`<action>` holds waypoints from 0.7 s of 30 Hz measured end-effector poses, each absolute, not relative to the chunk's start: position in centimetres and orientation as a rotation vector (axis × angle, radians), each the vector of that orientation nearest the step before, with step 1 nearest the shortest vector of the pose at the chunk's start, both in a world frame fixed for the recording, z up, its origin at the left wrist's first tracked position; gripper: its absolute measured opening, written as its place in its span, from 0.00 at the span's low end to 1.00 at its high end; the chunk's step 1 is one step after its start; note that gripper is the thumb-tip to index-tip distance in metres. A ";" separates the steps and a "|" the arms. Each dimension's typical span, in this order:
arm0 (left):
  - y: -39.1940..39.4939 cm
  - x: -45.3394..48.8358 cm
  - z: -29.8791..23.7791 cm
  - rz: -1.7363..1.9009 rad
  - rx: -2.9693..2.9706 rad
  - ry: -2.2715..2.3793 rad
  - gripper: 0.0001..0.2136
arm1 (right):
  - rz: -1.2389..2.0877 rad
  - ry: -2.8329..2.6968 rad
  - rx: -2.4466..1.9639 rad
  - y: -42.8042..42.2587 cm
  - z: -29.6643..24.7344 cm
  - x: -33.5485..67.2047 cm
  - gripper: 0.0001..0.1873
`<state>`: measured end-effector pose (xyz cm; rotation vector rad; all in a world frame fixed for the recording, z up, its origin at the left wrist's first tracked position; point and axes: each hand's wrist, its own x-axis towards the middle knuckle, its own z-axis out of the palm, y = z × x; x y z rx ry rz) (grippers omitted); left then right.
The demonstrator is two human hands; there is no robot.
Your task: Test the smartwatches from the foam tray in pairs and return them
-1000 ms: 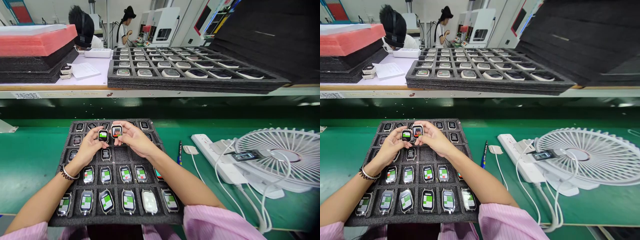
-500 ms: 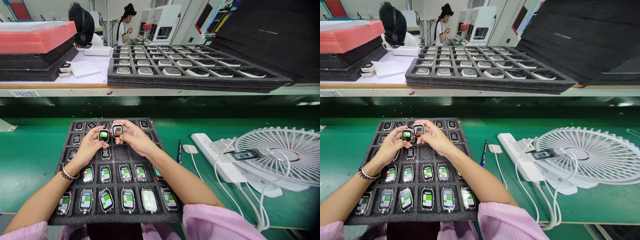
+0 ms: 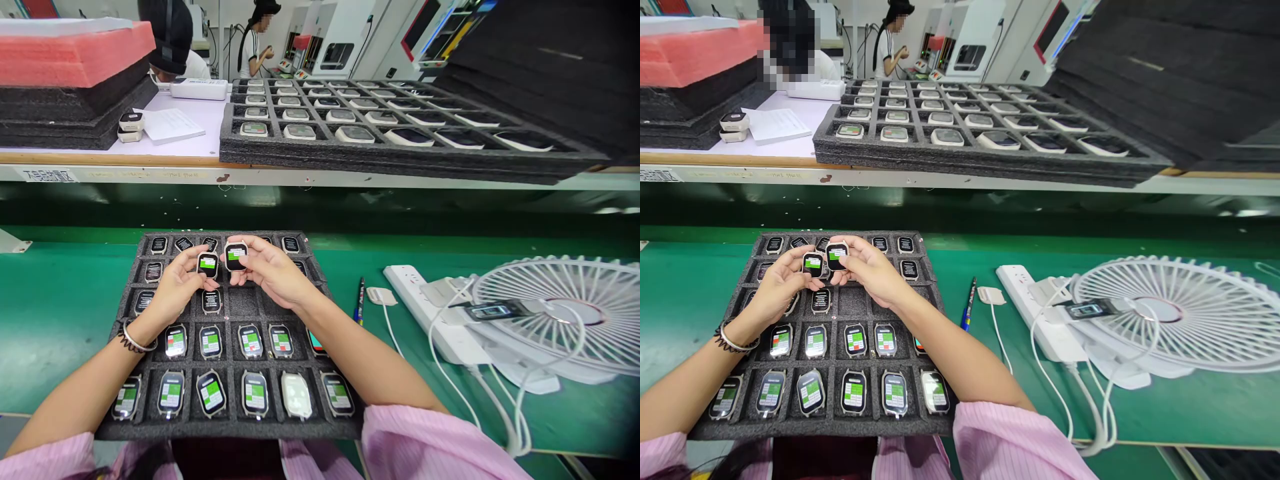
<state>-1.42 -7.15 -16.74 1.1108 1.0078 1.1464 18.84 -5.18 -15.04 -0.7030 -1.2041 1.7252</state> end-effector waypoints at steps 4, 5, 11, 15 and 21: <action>-7.1 -1.4 -16.6 1.172 1.135 1.027 0.25 | 1.719 -1.222 -0.688 -5.2 -15.0 18.9 0.23; -7.1 -1.4 -16.6 1.179 1.142 1.035 0.25 | 1.718 -1.229 -0.683 -5.3 -15.0 18.9 0.23; -7.0 -1.2 -16.4 1.212 1.172 1.050 0.20 | 1.720 -1.266 -0.663 -5.3 -15.1 18.7 0.24; -7.2 -1.2 -16.3 1.188 1.161 1.029 0.22 | 1.717 -1.267 -0.651 -5.2 -15.3 18.8 0.23; -7.3 -1.3 -16.3 1.158 1.148 1.015 0.20 | 1.720 -1.286 -0.672 -4.9 -15.9 19.0 0.21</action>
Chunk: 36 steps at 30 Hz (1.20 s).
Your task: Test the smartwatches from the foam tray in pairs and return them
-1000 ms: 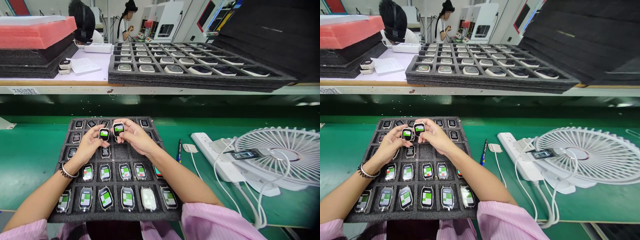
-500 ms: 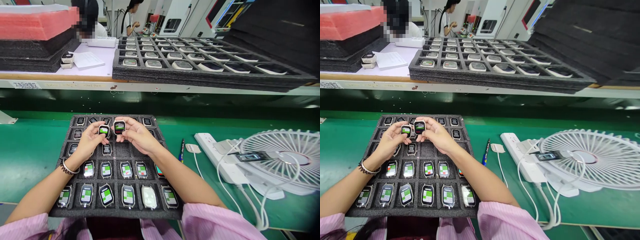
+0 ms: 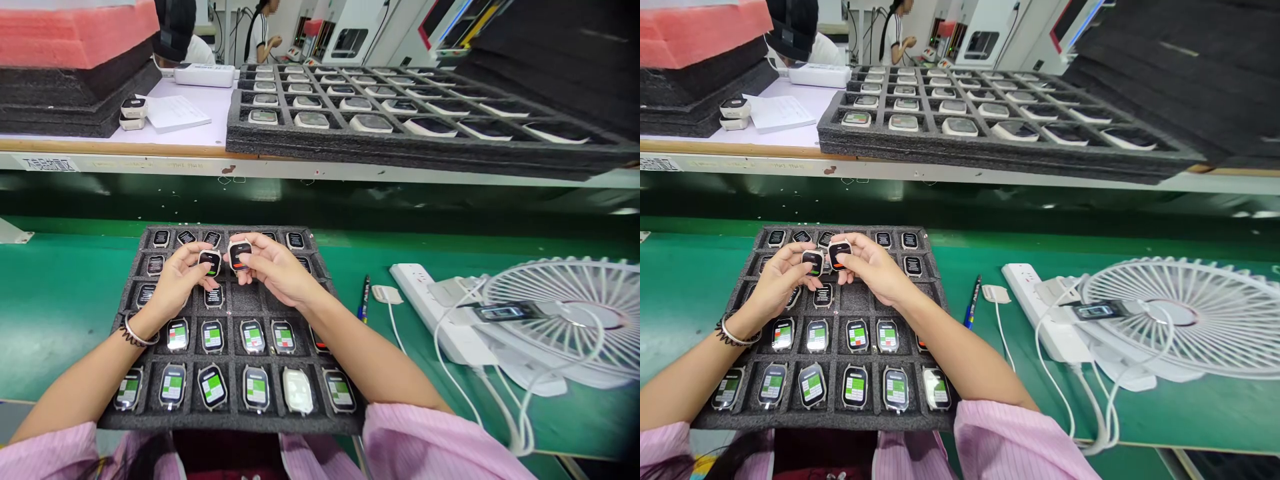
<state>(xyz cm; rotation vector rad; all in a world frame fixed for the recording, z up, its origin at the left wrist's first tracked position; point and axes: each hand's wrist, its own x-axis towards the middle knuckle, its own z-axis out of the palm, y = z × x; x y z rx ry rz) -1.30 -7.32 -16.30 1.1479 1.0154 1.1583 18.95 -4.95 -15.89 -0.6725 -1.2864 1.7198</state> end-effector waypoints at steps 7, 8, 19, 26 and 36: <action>-7.2 -1.3 -16.4 1.166 1.166 1.020 0.21 | 1.693 -1.279 -0.677 -4.9 -16.0 18.8 0.21; -7.2 -1.3 -16.4 1.167 1.166 1.017 0.21 | 1.694 -1.275 -0.677 -4.9 -16.0 18.8 0.22; -7.1 -1.4 -16.4 1.174 1.148 1.036 0.25 | 1.713 -1.262 -0.689 -4.8 -15.9 18.9 0.23; -7.1 -1.4 -16.2 1.153 1.050 1.060 0.24 | 1.760 -1.225 -0.747 -4.5 -16.1 18.9 0.25; -7.2 -1.3 -15.9 1.159 1.018 1.083 0.25 | 1.770 -1.220 -0.727 -4.6 -16.0 19.0 0.28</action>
